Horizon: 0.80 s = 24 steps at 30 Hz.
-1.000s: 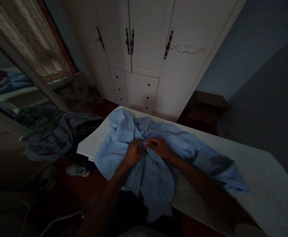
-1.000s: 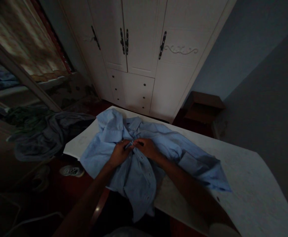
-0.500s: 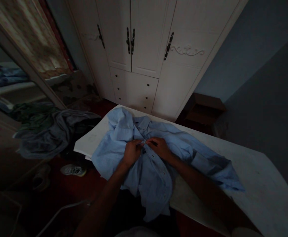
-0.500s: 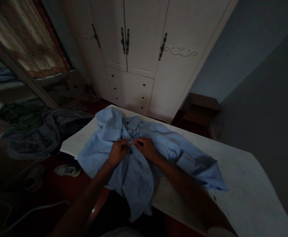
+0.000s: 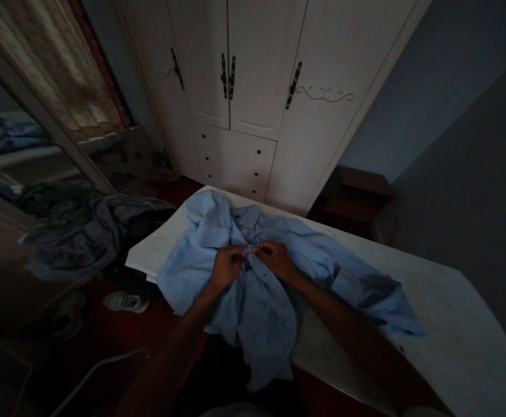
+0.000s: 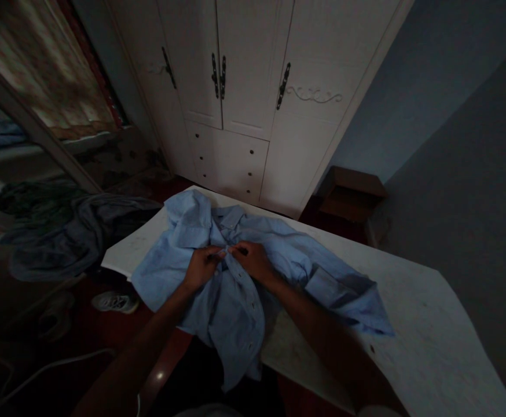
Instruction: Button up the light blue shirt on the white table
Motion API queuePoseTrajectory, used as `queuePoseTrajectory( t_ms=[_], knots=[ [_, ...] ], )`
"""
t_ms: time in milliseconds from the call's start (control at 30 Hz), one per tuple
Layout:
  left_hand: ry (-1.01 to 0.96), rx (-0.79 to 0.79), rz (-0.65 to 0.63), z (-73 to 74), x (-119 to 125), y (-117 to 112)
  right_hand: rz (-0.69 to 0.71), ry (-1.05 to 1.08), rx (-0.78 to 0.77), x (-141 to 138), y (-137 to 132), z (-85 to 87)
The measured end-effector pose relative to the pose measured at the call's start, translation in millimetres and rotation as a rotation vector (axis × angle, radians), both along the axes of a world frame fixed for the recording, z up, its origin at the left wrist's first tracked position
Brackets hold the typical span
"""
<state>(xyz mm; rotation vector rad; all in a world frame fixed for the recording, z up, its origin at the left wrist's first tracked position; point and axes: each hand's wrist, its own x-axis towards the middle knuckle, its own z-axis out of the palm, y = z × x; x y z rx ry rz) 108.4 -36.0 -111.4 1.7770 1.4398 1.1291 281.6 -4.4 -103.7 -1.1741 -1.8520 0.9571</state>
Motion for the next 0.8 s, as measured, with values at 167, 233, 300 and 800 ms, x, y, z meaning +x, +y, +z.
queuePoseTrajectory(
  t_ms=[167, 233, 300, 800],
  knots=[
    [-0.041, 0.045, 0.01, -0.3, -1, 1, 0.007, 0.025, -0.06, -1, 1, 2.6],
    [-0.074, 0.05, 0.018, 0.9, -1, 0, 0.005, 0.031, -0.051, -2, 3, 0.8],
    [-0.13, 0.041, 0.039, 2.8, 0, -2, -0.037, 0.004, -0.02, -3, 7, -2.0],
    [-0.374, -0.006, 0.321, 8.6, -28, -15, 0.236, 0.158, -0.225, 31, 24, 22.4]
  ],
)
